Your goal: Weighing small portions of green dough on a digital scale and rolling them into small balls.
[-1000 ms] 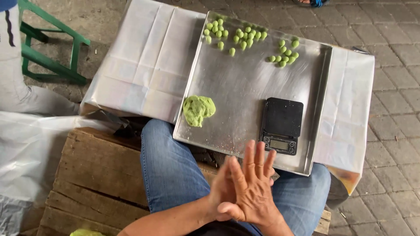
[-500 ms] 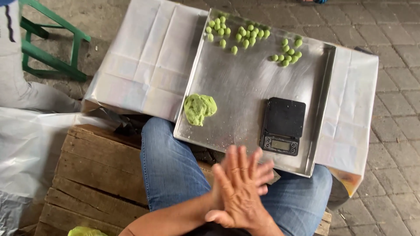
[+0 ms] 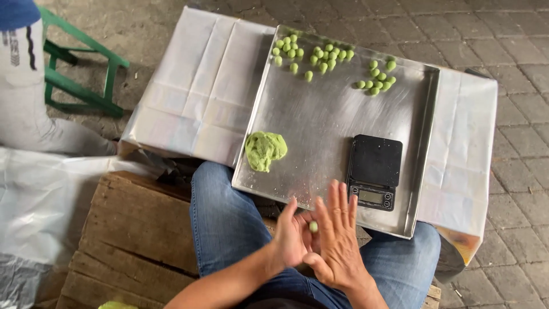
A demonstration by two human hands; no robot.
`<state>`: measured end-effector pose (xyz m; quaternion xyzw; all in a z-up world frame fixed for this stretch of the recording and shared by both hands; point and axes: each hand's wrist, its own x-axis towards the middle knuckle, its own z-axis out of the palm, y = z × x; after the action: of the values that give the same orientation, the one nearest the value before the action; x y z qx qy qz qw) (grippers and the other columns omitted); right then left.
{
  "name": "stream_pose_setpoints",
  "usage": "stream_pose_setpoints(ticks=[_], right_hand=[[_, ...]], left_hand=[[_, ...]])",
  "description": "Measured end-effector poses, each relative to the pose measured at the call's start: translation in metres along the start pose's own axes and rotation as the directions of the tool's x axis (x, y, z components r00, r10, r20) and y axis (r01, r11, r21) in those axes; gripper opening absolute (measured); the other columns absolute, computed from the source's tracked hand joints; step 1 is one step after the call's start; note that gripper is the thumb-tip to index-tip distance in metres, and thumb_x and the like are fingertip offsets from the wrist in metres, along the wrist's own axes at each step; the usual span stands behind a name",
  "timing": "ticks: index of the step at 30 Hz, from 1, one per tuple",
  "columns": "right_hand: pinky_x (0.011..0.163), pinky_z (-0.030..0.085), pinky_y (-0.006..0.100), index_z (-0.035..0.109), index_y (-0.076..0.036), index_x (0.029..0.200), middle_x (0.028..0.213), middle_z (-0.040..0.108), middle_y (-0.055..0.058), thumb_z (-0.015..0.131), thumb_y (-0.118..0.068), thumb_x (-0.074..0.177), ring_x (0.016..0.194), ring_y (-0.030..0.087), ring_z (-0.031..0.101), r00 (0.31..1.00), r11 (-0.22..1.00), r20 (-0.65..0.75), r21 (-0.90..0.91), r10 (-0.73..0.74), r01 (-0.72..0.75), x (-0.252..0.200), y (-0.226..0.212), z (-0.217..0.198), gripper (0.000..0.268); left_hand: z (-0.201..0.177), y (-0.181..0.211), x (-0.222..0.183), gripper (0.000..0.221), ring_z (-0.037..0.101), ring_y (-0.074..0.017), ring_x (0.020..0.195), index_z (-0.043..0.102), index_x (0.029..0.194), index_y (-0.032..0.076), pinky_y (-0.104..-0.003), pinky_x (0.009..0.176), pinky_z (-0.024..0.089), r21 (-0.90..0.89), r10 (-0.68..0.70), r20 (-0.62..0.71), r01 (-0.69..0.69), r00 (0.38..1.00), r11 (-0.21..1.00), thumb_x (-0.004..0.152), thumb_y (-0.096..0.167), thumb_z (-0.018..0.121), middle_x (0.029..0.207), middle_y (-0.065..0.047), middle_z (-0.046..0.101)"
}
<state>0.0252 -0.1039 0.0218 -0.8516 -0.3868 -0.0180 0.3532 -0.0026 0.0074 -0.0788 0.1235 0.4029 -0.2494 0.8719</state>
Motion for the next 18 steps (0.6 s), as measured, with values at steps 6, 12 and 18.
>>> stream_pose_setpoints(ticks=[6, 12, 18], right_hand=[[0.131, -0.001, 0.059, 0.006, -0.013, 0.166, 0.174, -0.002, 0.023, 0.013, -0.071, 0.105, 0.163, 0.041, -0.002, 0.994, 0.989, -0.019, 0.104, 0.112, -0.109, -0.025, 0.006, 0.009, 0.084], [0.128, 0.002, 0.057, 0.018, -0.014, 0.165, 0.175, 0.005, 0.016, 0.032, -0.055, 0.106, 0.163, 0.036, 0.000, 0.986, 0.986, 0.124, 0.109, 0.110, -0.124, -0.027, 0.006, 0.023, 0.073], [0.098, 0.059, 0.043, 0.072, -0.004, 0.126, 0.123, 0.075, 0.012, 0.074, -0.022, 0.093, 0.117, 0.028, 0.071, 0.992, 0.983, 0.028, 0.136, 0.120, -0.123, -0.010, 0.045, 0.091, 0.037]], left_hand=[[0.011, 0.100, 0.036, 0.100, 0.062, -0.0468, 0.121, 0.019, 0.165, 0.009, -0.054, 0.094, 0.060, -0.249, 0.439, 0.368, -0.367, 0.820, 0.896, 0.095, 0.078, 0.036, 0.139, -0.026, 0.057], [0.022, 0.139, -0.006, 0.098, 0.060, -0.0414, 0.130, 0.021, 0.162, 0.010, -0.040, 0.079, 0.065, 0.365, 0.584, 0.279, -0.647, 0.762, 0.670, 0.088, 0.059, 0.060, 0.167, -0.021, 0.026], [-0.061, 0.157, -0.009, 0.054, 0.077, -0.0249, 0.081, 0.064, 0.136, -0.001, -0.030, 0.065, 0.064, 0.635, 0.798, 0.109, -0.659, 0.592, 0.403, 0.095, 0.034, 0.063, 0.110, -0.020, 0.076]])
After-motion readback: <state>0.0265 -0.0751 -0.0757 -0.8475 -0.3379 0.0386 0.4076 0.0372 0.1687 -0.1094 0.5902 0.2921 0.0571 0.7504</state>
